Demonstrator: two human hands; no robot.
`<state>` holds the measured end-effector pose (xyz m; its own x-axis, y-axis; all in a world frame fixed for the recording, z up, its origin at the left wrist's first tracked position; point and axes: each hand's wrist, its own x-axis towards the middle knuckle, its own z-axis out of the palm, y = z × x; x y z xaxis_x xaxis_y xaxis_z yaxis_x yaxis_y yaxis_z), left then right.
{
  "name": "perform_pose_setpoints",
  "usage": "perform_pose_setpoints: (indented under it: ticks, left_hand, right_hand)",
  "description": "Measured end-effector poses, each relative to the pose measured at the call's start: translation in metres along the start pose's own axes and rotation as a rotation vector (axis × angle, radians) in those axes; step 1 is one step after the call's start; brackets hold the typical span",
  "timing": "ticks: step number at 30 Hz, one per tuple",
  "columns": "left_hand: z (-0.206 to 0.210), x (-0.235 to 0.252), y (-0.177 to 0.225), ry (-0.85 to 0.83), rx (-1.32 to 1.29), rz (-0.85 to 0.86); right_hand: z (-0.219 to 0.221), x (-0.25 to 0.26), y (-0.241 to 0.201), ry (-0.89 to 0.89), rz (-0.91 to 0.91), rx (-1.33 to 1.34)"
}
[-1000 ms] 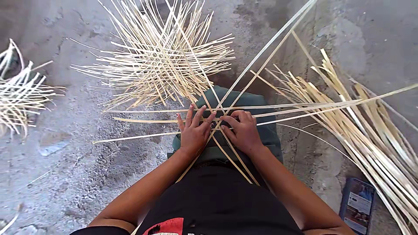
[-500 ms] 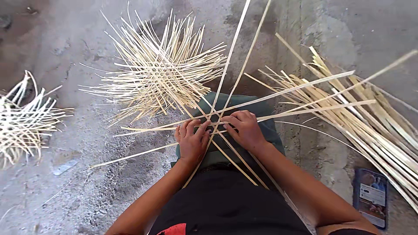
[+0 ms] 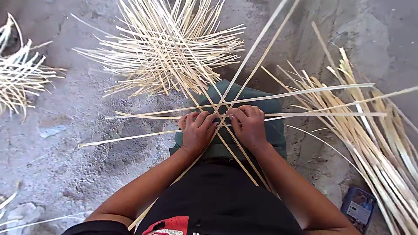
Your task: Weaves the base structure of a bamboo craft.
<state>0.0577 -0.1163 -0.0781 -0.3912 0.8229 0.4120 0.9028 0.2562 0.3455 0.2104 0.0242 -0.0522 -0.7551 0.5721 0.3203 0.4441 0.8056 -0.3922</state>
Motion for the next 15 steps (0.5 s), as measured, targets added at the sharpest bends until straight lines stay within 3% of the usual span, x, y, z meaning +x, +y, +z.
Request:
perform_pose_setpoints:
  ticks: [15]
  left_hand:
    - [-0.009,0.013,-0.006,-0.071,-0.048,0.038]
  right_hand:
    - [-0.002,0.006,0.004,-0.011,0.023,-0.119]
